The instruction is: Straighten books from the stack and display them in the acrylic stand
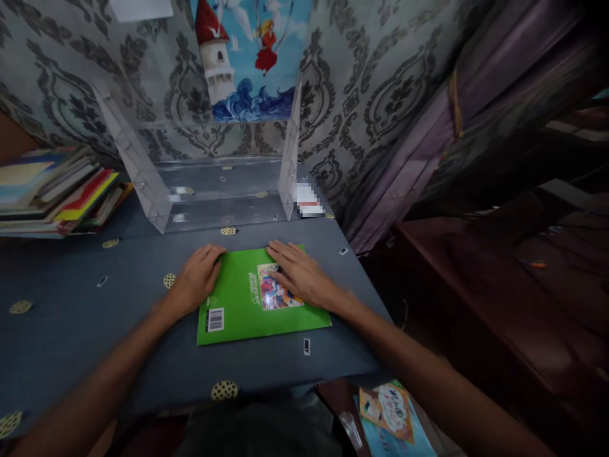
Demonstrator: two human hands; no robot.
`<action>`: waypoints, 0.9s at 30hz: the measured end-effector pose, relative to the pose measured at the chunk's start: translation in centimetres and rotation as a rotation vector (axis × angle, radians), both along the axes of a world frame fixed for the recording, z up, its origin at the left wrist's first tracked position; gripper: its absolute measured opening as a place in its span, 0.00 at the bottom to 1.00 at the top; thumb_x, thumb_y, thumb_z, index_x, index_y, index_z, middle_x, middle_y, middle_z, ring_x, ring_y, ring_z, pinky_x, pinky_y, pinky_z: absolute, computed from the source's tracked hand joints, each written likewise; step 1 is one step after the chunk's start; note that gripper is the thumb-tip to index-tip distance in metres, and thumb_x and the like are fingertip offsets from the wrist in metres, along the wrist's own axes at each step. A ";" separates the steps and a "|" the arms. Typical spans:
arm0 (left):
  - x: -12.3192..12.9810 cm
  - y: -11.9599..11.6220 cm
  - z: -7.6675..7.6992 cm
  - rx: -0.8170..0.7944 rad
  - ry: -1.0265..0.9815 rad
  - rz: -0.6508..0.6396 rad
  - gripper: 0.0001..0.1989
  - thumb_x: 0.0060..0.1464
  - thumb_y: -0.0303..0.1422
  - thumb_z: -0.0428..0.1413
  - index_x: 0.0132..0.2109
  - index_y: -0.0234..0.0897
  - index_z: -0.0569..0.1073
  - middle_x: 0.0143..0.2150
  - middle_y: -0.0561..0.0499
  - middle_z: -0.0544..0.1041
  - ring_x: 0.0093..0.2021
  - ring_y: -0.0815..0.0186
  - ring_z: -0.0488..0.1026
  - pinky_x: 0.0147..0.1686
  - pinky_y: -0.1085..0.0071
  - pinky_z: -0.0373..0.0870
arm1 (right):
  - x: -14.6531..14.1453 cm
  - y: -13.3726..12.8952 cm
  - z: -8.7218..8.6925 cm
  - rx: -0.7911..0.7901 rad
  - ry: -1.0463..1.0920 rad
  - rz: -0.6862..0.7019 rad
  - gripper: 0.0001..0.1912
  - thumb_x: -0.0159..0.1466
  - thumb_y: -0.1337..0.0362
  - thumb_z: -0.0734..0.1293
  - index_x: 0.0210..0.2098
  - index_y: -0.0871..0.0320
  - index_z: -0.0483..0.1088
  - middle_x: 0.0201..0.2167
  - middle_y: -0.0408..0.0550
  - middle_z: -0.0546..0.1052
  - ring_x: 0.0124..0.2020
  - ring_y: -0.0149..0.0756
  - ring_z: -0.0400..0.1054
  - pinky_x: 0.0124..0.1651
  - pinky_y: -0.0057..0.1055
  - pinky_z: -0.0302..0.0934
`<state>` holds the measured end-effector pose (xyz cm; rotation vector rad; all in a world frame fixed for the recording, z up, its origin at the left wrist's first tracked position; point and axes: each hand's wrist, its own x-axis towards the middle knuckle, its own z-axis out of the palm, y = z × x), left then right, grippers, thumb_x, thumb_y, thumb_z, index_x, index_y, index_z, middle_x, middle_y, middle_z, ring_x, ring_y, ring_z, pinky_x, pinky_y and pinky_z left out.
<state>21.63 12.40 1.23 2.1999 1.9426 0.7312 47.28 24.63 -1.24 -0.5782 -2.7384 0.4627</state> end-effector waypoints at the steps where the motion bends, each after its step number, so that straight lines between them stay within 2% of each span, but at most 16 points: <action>1: -0.3 0.0 0.0 -0.008 -0.028 -0.018 0.15 0.66 0.32 0.41 0.52 0.37 0.69 0.48 0.43 0.75 0.50 0.59 0.71 0.54 0.59 0.69 | 0.4 0.1 0.0 0.002 -0.004 -0.010 0.30 0.73 0.51 0.55 0.68 0.61 0.57 0.69 0.59 0.60 0.71 0.46 0.51 0.71 0.52 0.48; 5: -1.1 -0.5 0.1 -0.026 -0.087 -0.072 0.14 0.68 0.35 0.42 0.51 0.37 0.70 0.52 0.45 0.75 0.54 0.60 0.71 0.56 0.58 0.68 | 0.9 0.2 -0.2 0.003 0.006 -0.036 0.29 0.74 0.52 0.53 0.68 0.60 0.57 0.69 0.58 0.61 0.71 0.45 0.52 0.71 0.54 0.48; 11: -0.8 -1.5 0.1 -0.031 0.024 -0.103 0.17 0.68 0.38 0.43 0.55 0.36 0.70 0.56 0.43 0.74 0.57 0.58 0.70 0.59 0.55 0.67 | 0.8 -0.3 -0.3 0.003 0.025 -0.067 0.29 0.73 0.53 0.54 0.67 0.61 0.59 0.67 0.59 0.64 0.69 0.47 0.56 0.71 0.55 0.47; 16: 0.0 -3.6 0.3 -0.021 0.095 -0.133 0.17 0.68 0.37 0.45 0.54 0.35 0.71 0.55 0.42 0.75 0.54 0.57 0.72 0.55 0.56 0.71 | 2.0 -2.6 -0.2 0.024 0.005 -0.058 0.28 0.73 0.54 0.55 0.67 0.61 0.59 0.67 0.60 0.64 0.68 0.48 0.57 0.70 0.55 0.50; 19: 0.6 -5.9 0.2 -0.016 0.123 -0.162 0.18 0.68 0.37 0.46 0.58 0.36 0.70 0.58 0.42 0.74 0.56 0.57 0.72 0.57 0.55 0.70 | 3.1 -4.9 0.0 0.038 -0.006 -0.057 0.27 0.73 0.55 0.54 0.68 0.60 0.58 0.67 0.58 0.64 0.68 0.46 0.57 0.70 0.55 0.50; 21: 0.8 -7.5 0.1 -0.024 0.147 -0.210 0.22 0.68 0.39 0.47 0.65 0.37 0.64 0.62 0.42 0.71 0.60 0.56 0.69 0.60 0.55 0.68 | 3.8 -6.3 0.1 0.051 -0.006 -0.067 0.27 0.73 0.56 0.54 0.68 0.59 0.57 0.67 0.57 0.64 0.68 0.45 0.57 0.70 0.54 0.51; 24: 0.8 -9.8 -0.1 -0.088 0.175 -0.300 0.36 0.64 0.47 0.51 0.72 0.41 0.48 0.69 0.41 0.63 0.67 0.53 0.61 0.64 0.52 0.62 | 4.6 -8.1 0.1 0.077 0.005 -0.082 0.26 0.73 0.57 0.54 0.68 0.58 0.56 0.67 0.56 0.65 0.68 0.43 0.58 0.69 0.52 0.54; 27: 0.4 -11.8 -0.3 -0.153 0.182 -0.395 0.54 0.52 0.61 0.55 0.74 0.44 0.39 0.74 0.40 0.51 0.72 0.48 0.50 0.68 0.48 0.54 | 5.2 -9.3 0.0 0.097 0.018 -0.079 0.26 0.74 0.57 0.55 0.69 0.58 0.55 0.67 0.56 0.65 0.68 0.43 0.58 0.69 0.51 0.55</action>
